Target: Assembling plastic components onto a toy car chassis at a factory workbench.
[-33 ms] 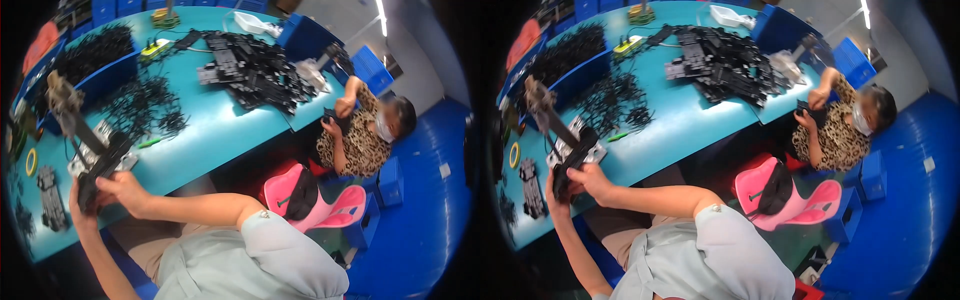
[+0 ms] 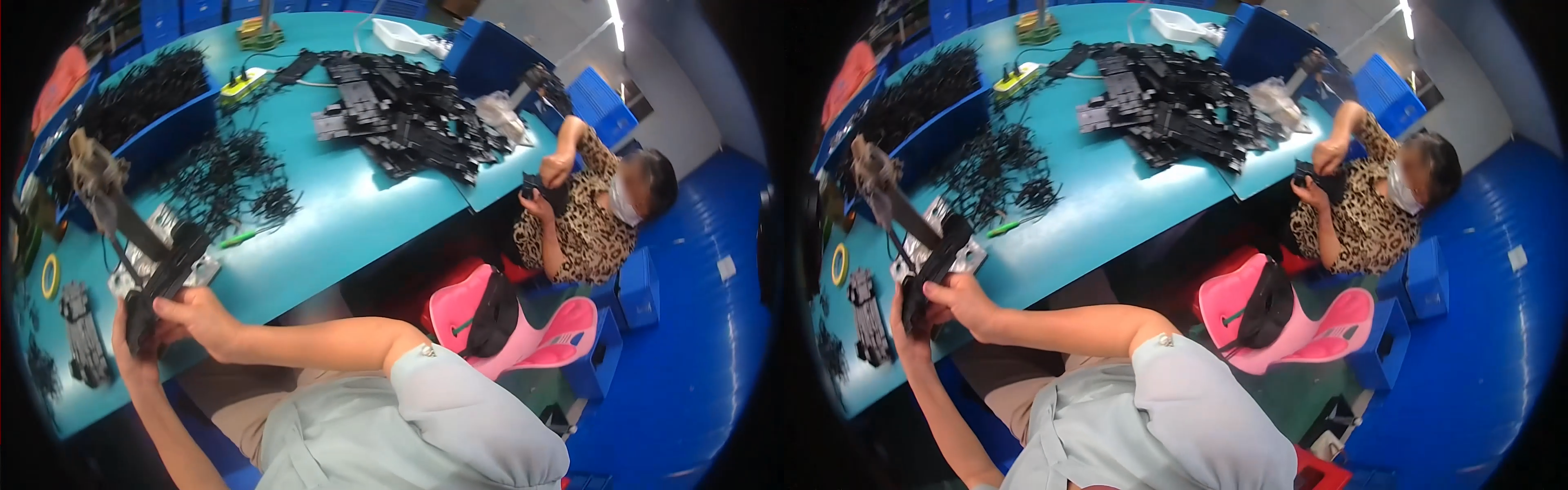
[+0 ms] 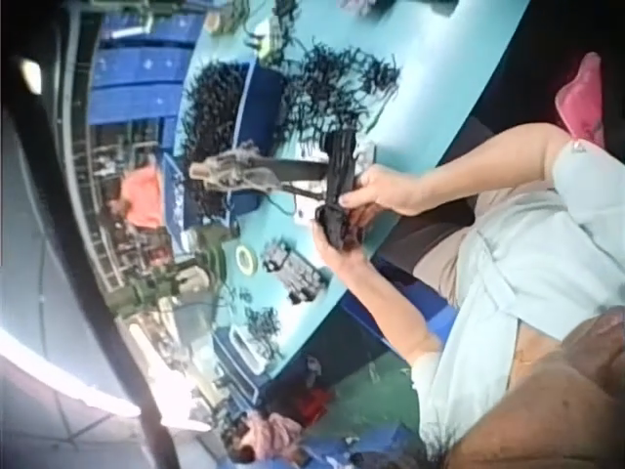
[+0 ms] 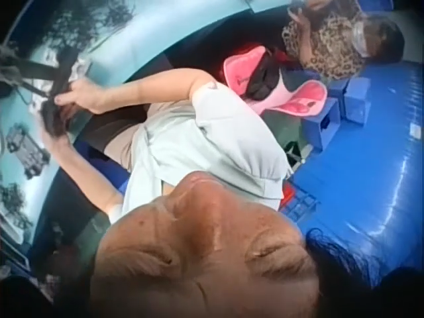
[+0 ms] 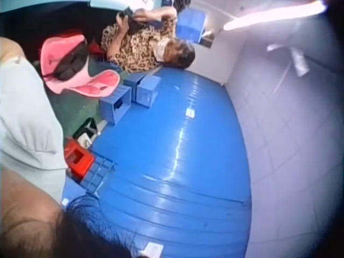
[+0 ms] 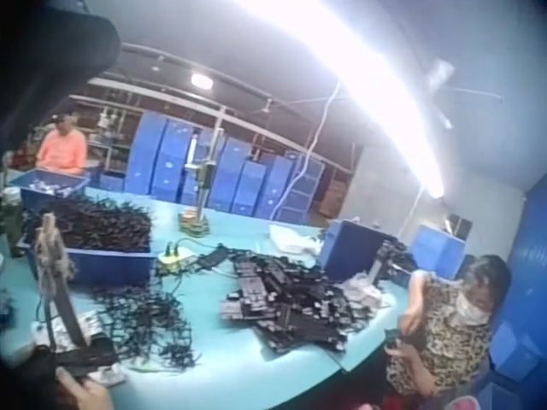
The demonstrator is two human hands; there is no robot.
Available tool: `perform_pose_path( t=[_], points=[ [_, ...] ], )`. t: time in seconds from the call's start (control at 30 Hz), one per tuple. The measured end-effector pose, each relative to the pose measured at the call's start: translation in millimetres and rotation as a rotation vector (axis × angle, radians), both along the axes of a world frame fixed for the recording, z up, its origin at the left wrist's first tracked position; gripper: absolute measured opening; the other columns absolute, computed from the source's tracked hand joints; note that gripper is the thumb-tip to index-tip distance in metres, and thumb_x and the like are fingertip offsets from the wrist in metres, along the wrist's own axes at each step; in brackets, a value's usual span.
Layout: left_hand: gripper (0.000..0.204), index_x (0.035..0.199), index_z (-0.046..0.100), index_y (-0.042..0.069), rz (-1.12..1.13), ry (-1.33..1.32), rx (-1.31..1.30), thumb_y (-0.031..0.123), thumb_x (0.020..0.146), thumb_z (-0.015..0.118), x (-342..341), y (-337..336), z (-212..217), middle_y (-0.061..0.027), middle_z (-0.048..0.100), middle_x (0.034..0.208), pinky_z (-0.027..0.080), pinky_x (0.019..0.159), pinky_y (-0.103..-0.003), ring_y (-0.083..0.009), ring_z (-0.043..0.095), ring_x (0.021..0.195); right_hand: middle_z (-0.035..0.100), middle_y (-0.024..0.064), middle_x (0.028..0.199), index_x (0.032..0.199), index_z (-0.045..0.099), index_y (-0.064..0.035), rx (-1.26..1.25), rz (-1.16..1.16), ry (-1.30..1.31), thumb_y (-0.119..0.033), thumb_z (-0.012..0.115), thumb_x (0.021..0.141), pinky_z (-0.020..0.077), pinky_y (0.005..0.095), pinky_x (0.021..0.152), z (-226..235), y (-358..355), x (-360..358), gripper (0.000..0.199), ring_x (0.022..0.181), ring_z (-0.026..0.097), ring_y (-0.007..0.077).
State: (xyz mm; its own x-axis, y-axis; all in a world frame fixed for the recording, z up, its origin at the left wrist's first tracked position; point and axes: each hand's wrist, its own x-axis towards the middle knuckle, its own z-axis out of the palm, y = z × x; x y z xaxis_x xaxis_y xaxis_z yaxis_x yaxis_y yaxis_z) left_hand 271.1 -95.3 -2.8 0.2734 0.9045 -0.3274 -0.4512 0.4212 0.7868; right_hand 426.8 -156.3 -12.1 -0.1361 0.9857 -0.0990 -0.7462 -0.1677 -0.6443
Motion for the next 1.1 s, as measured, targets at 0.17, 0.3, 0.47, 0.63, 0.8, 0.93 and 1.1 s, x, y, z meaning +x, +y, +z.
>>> perform_pose_path(
  t=[0.17,0.3,0.47,0.63,0.8,0.93,1.1],
  points=[
    [0.031,0.104,0.063,0.005,-0.061,0.061,0.061,0.034,0.092,0.058,13.1,-3.3,-1.1,-0.0052,0.067,0.095,0.052,0.074,-0.027,-0.015,0.065,0.084,0.066,0.0094,0.096,0.105,0.06,-0.0012,0.009,-0.025,0.01,-0.026,0.056,0.093,0.0531,0.0315,0.076,2.0,-8.6,14.0,0.027,0.084,0.065,0.0181],
    [0.032,0.102,0.063,0.009,-0.03,0.175,0.053,0.039,0.091,0.059,10.2,-10.6,-1.5,-0.0005,0.066,0.088,0.044,0.061,-0.021,-0.0097,0.061,0.073,0.065,0.0092,0.096,0.104,0.06,-0.0005,0.017,-0.012,0.003,-0.024,0.056,0.093,0.054,0.0315,0.075,0.5,-13.5,17.1,0.026,0.084,0.065,0.0185],
    [0.033,0.097,0.064,0.01,0.026,0.302,0.074,0.042,0.09,0.058,23.1,-20.3,-4.5,0.0019,0.064,0.084,0.039,0.055,-0.019,-0.0076,0.058,0.068,0.065,0.0084,0.094,0.101,0.061,-0.0004,0.024,0.001,-0.118,-0.025,0.058,0.092,0.0534,0.0305,0.071,-10.9,-17.2,32.5,0.027,0.079,0.064,0.0166],
    [0.031,0.096,0.063,0.01,0.097,0.346,0.048,0.039,0.092,0.055,-0.8,-33.7,3.4,0.0016,0.063,0.078,0.035,0.046,-0.02,-0.0081,0.055,0.058,0.066,0.0083,0.091,0.1,0.063,-0.001,0.059,0.094,-0.106,-0.027,0.06,0.091,0.0531,0.0304,0.071,-2.9,-23.5,18.7,0.028,0.079,0.063,0.0163],
    [0.031,0.097,0.062,0.011,-0.027,0.258,0.028,0.041,0.091,0.056,14.5,-29.3,-21.4,-0.001,0.066,0.078,0.041,0.044,-0.024,-0.0118,0.06,0.059,0.067,0.0075,0.092,0.099,0.063,-0.0017,-0.048,0.03,-0.171,-0.025,0.061,0.09,0.0524,0.0291,0.071,-4.8,-32.5,33.7,0.025,0.08,0.064,0.0155],
    [0.033,0.097,0.061,0.005,0.015,0.188,0.052,0.037,0.092,0.054,17.3,-43.6,-2.0,-0.0055,0.065,0.078,0.044,0.047,-0.025,-0.0136,0.06,0.06,0.065,0.0093,0.092,0.1,0.061,0.0008,-0.109,0.041,-0.172,-0.025,0.062,0.091,0.0532,0.033,0.076,2.7,-41.3,30.0,0.028,0.083,0.064,0.0188],
    [0.028,0.098,0.063,0.001,0.027,0.055,0.017,0.028,0.09,0.06,13.0,-42.6,-17.2,-0.0081,0.067,0.088,0.05,0.058,-0.028,-0.0149,0.064,0.071,0.065,0.0107,0.097,0.102,0.058,-0.0007,-0.071,0.028,-0.186,-0.02,0.057,0.093,0.054,0.0365,0.075,-1.4,-43.4,29.4,0.022,0.083,0.065,0.0205]
  ],
)
